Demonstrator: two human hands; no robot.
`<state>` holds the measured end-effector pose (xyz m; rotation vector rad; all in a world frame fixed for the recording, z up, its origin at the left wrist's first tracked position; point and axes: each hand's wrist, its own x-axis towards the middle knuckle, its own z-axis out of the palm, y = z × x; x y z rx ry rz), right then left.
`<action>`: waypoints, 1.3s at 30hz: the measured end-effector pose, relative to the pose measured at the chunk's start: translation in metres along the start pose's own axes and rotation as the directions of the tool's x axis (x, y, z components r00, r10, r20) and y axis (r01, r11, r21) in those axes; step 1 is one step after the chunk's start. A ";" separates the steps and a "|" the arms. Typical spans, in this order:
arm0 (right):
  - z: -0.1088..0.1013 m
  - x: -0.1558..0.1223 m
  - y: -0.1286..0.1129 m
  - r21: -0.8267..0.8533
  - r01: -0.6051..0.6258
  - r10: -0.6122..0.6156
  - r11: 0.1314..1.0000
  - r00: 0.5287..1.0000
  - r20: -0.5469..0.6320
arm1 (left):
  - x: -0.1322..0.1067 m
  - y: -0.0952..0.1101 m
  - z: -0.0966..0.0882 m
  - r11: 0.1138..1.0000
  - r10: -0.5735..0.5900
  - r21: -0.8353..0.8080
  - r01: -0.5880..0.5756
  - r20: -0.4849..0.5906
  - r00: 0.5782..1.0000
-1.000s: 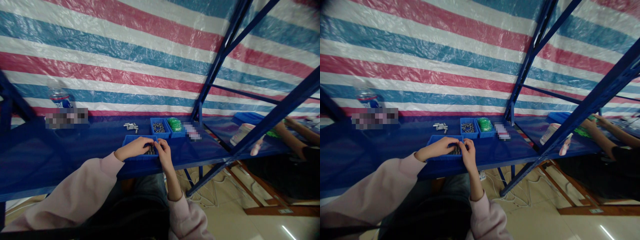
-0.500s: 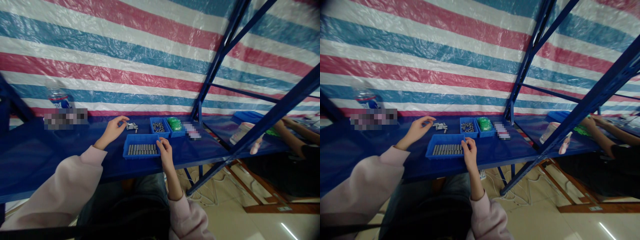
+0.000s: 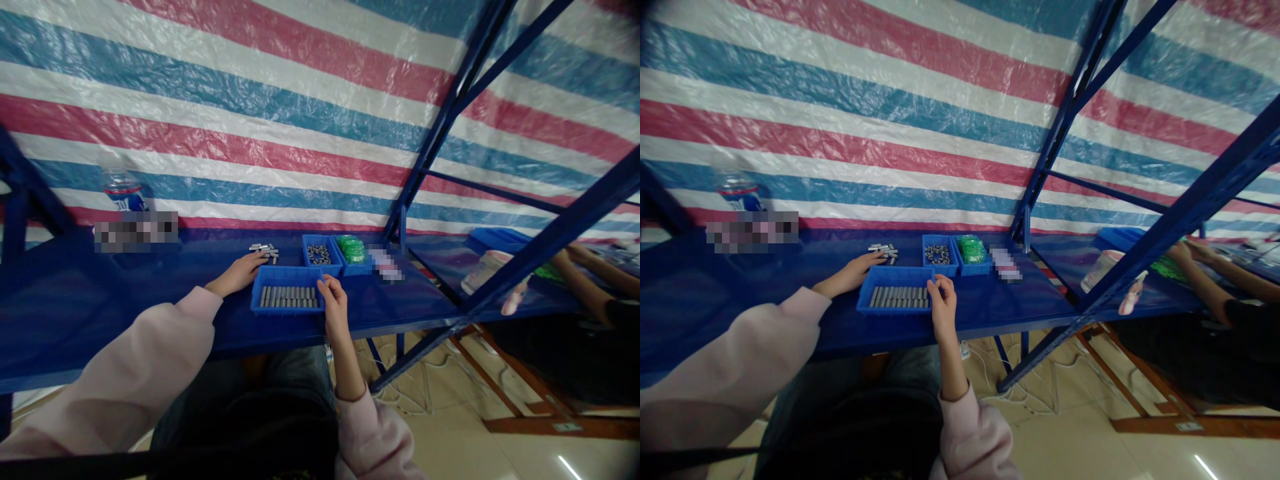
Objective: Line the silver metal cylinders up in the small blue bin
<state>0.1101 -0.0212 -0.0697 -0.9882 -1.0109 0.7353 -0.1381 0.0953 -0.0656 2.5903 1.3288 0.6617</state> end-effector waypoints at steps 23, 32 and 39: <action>0.001 -0.001 -0.006 0.027 -0.026 0.026 0.999 1.000 0.013 | -0.008 0.010 -0.008 0.992 -0.110 -0.066 0.104 -0.093 0.990; 0.002 -0.002 -0.009 0.102 -0.019 0.018 0.995 1.000 0.009 | -0.008 0.012 -0.009 0.994 -0.110 -0.031 0.107 -0.113 0.987; 0.002 -0.002 -0.014 0.143 -0.144 0.147 0.979 0.989 -0.007 | -0.004 0.019 -0.014 0.993 -0.116 -0.018 0.115 -0.223 0.968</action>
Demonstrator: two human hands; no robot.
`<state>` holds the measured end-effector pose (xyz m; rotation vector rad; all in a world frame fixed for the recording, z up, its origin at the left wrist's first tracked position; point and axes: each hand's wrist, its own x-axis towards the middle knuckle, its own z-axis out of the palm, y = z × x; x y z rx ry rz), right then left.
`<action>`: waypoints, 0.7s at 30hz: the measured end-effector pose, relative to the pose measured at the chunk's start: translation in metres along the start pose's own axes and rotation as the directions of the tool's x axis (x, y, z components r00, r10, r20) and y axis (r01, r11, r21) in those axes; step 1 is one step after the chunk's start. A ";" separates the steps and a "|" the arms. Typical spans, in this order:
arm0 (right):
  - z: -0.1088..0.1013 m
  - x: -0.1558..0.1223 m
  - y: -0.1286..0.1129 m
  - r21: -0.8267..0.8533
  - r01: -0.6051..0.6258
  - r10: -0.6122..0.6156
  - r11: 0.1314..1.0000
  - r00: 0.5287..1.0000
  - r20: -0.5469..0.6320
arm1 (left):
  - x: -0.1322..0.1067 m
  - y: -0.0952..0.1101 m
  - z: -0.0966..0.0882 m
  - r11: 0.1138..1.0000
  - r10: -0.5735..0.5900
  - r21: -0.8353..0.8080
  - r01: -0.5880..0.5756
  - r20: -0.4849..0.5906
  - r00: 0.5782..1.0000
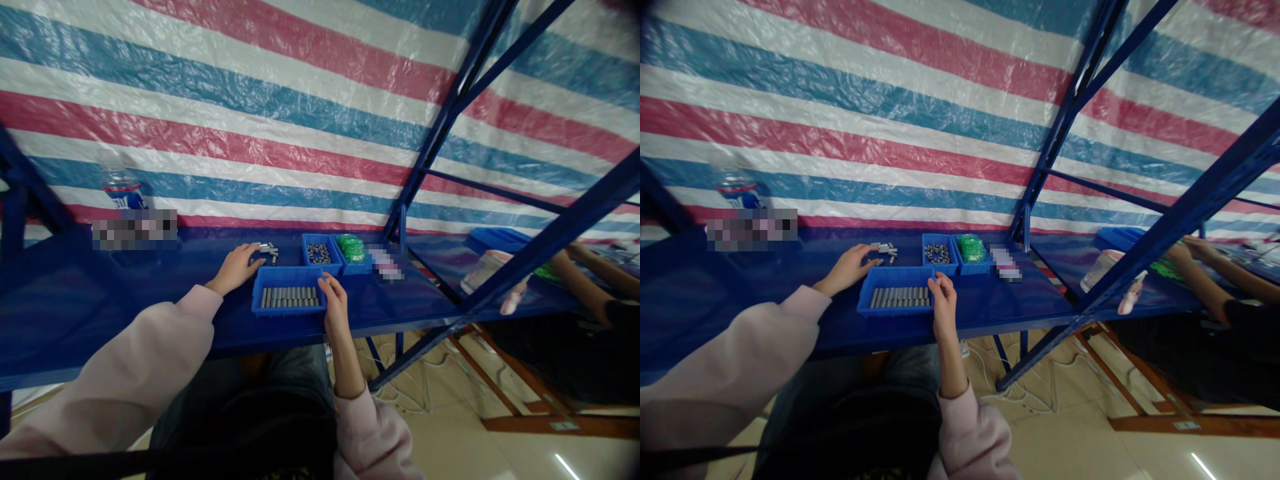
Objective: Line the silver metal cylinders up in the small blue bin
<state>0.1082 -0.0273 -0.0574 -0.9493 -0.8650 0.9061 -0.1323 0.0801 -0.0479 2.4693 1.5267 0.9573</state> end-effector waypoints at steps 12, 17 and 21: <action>0.000 0.006 0.004 0.054 -0.091 0.094 0.994 0.994 -0.060 | -0.017 0.122 -0.051 0.884 0.437 -0.246 -0.397 0.138 0.889; -0.002 0.006 0.005 0.078 -0.082 0.083 0.994 0.996 -0.010 | -0.020 0.147 -0.018 0.824 0.566 -0.252 -0.508 0.400 0.721; -0.002 0.006 0.006 0.061 -0.057 0.057 0.996 0.998 0.008 | -0.012 0.140 -0.003 0.829 0.553 -0.202 -0.521 0.428 0.714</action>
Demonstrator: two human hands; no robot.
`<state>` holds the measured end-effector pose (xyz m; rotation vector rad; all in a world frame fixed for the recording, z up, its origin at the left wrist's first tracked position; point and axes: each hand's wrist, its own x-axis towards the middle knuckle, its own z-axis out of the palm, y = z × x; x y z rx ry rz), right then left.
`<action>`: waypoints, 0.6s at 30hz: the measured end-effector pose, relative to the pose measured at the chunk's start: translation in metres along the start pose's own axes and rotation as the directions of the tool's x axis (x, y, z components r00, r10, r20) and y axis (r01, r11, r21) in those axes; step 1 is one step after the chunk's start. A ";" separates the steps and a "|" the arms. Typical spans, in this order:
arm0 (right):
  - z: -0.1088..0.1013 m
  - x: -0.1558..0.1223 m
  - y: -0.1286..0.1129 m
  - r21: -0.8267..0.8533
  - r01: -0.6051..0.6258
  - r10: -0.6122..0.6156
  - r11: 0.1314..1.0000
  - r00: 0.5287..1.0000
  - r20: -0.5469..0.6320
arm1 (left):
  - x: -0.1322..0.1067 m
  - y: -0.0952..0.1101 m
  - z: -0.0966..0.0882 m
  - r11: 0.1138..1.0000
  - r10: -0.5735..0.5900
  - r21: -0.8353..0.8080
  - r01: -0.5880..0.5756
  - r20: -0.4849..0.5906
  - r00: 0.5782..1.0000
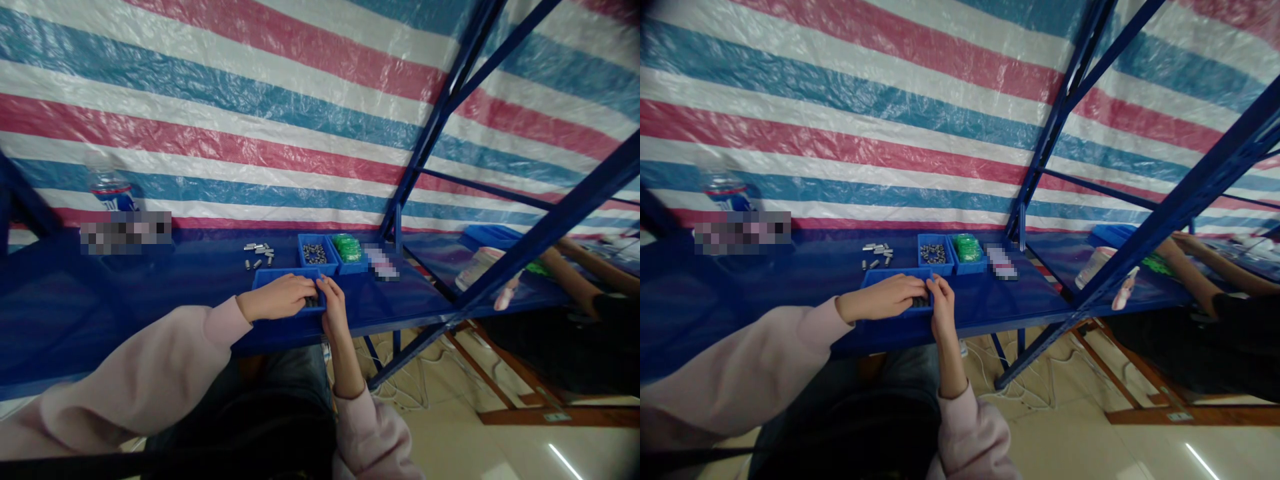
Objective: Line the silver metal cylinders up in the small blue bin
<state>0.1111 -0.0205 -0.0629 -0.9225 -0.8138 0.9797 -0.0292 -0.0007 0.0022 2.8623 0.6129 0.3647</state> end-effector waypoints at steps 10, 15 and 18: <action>0.000 -0.001 0.002 -0.106 0.065 -0.062 0.992 0.998 0.027 | -0.004 -0.007 0.000 1.000 0.001 0.002 -0.001 -0.067 0.998; -0.001 0.000 0.003 -0.126 0.058 -0.055 0.990 0.998 0.028 | -0.004 -0.010 0.000 0.990 0.008 -0.139 -0.013 -0.036 0.999; -0.001 -0.001 0.003 -0.133 0.059 -0.055 0.989 0.998 0.033 | -0.004 -0.010 0.000 0.982 -0.009 -0.189 0.004 -0.028 1.000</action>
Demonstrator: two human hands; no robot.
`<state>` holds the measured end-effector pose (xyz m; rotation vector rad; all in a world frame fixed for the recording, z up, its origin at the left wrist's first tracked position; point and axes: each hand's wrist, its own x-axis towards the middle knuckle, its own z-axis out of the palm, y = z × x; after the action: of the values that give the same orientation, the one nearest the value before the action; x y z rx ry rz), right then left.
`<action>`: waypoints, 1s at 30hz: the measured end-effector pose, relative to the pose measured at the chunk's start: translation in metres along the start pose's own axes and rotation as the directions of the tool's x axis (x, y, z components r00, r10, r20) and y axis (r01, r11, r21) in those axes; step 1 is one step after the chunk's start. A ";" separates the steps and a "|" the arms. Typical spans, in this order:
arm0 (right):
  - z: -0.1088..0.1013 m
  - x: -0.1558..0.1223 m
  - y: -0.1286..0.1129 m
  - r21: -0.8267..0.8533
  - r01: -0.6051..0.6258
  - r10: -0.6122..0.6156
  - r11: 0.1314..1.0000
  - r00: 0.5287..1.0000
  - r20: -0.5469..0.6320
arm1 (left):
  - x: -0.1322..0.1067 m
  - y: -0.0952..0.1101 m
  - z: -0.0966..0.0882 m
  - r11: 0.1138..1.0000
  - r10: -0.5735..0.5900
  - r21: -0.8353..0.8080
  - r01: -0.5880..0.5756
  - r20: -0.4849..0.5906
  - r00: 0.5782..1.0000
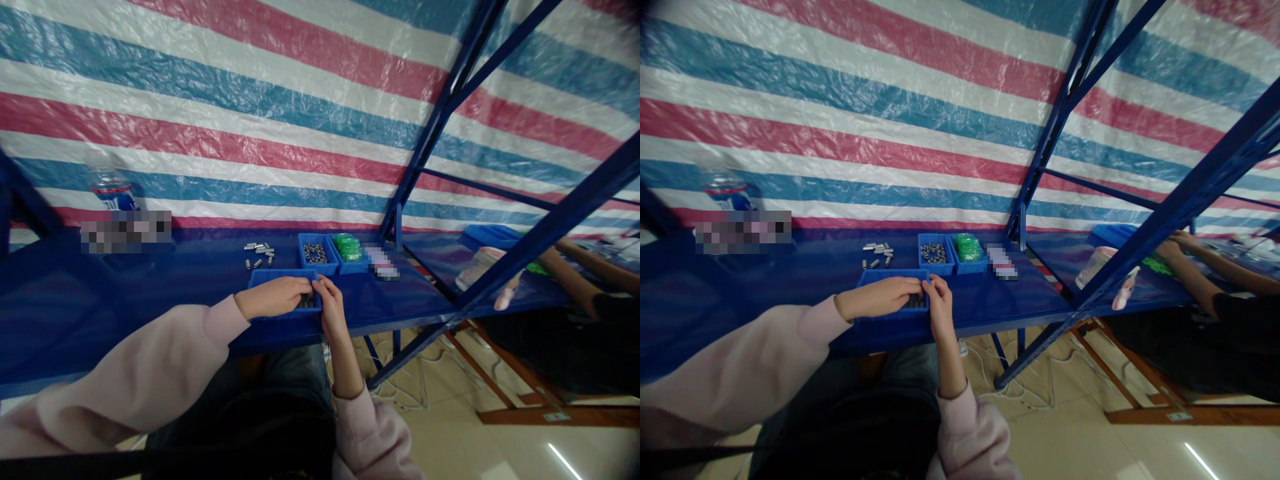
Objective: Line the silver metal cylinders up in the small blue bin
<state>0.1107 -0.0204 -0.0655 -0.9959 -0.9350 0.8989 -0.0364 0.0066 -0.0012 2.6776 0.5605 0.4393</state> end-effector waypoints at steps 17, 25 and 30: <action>0.000 -0.001 0.000 -0.088 0.015 -0.011 0.996 0.999 0.049 | 0.000 0.006 -0.001 0.998 -0.059 -0.005 0.059 0.024 0.998; 0.000 -0.001 0.002 -0.113 0.025 -0.018 0.993 0.998 0.060 | -0.004 0.000 -0.002 0.997 -0.041 -0.067 0.040 -0.004 0.999; 0.000 0.000 0.003 -0.116 0.005 0.000 0.993 0.999 0.042 | -0.007 -0.003 -0.008 0.995 -0.041 -0.092 0.043 0.025 0.999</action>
<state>0.1105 -0.0197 -0.0686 -1.0777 -1.0332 0.8739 -0.0464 0.0081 0.0028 2.5742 0.5747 0.4114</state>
